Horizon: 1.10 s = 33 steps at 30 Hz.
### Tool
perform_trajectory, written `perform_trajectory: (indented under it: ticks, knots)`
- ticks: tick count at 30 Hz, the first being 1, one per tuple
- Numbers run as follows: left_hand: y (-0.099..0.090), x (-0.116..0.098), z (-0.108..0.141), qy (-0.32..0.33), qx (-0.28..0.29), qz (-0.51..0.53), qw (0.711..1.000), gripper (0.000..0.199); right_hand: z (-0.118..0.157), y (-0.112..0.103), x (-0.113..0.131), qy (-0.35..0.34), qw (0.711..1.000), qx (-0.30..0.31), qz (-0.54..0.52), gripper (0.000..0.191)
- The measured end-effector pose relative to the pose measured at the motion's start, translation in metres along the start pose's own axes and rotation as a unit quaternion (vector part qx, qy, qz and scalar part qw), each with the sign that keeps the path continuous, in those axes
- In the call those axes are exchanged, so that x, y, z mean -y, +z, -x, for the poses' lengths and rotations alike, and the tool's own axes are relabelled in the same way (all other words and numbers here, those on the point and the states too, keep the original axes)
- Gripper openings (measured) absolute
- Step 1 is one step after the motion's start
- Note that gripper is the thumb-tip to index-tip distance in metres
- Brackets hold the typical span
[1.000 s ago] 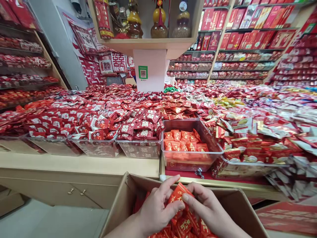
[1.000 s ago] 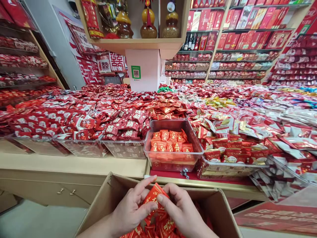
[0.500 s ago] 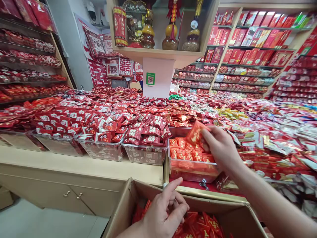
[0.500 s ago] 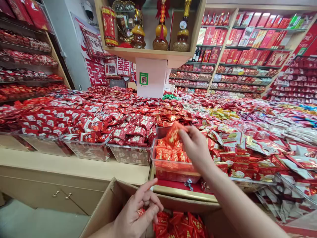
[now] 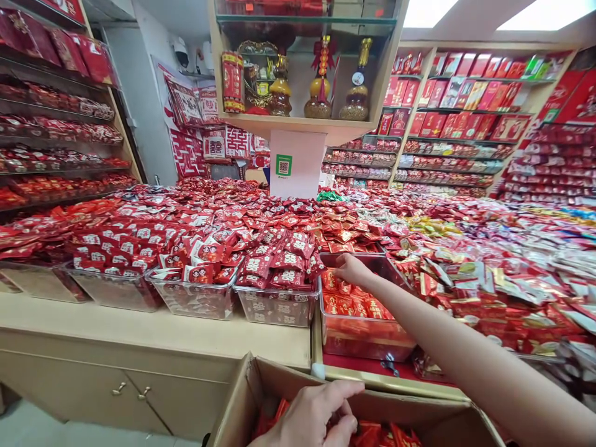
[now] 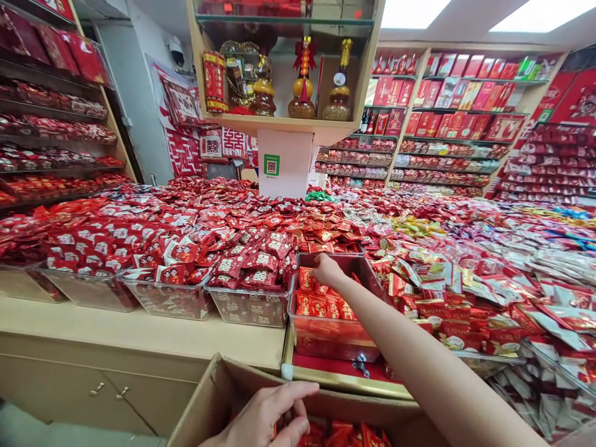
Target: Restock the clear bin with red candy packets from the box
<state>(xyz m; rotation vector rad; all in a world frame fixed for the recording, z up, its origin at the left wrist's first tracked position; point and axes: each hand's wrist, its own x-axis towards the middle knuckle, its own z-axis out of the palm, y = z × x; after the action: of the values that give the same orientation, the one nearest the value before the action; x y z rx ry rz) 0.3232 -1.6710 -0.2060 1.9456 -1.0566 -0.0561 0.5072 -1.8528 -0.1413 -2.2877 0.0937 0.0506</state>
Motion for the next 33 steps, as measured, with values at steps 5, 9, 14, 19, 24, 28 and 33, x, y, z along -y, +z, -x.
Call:
perform_trajectory:
  ticks: [5, 9, 14, 19, 24, 28, 33]
  knots:
    - [-0.002, -0.002, -0.002, -0.016, 0.019, -0.006, 1.0, 0.043, 0.025, -0.006, 0.01, -0.1, 0.969, 0.021, 0.226, 0.036]
    - [-0.002, 0.0, -0.002, -0.027, 0.027, -0.016, 0.999, 0.044, 0.029, 0.0, 0.014, -0.18, 0.924, -0.002, 0.337, 0.033]
    - [-0.001, 0.007, -0.002, -0.035, 0.039, -0.014, 0.999, 0.045, 0.019, 0.003, 0.015, -0.259, 0.873, 0.016, 0.413, 0.03]
    - [-0.001, 0.008, -0.003, -0.048, 0.048, -0.027, 0.997, 0.045, 0.013, 0.005, 0.012, -0.264, 0.865, 0.012, 0.427, 0.025]
    - [-0.001, 0.006, -0.003, -0.054, 0.05, -0.05, 0.996, 0.042, 0.01, 0.004, 0.013, -0.248, 0.869, 0.024, 0.428, 0.026]
    - [-0.003, 0.005, -0.003, -0.053, 0.062, -0.052, 0.995, 0.042, 0.007, -0.007, 0.019, -0.224, 0.874, 0.033, 0.43, 0.027]
    - [-0.003, 0.005, -0.004, -0.053, 0.075, -0.044, 0.995, 0.043, 0.015, -0.031, 0.017, -0.179, 0.874, 0.011, 0.451, 0.02]
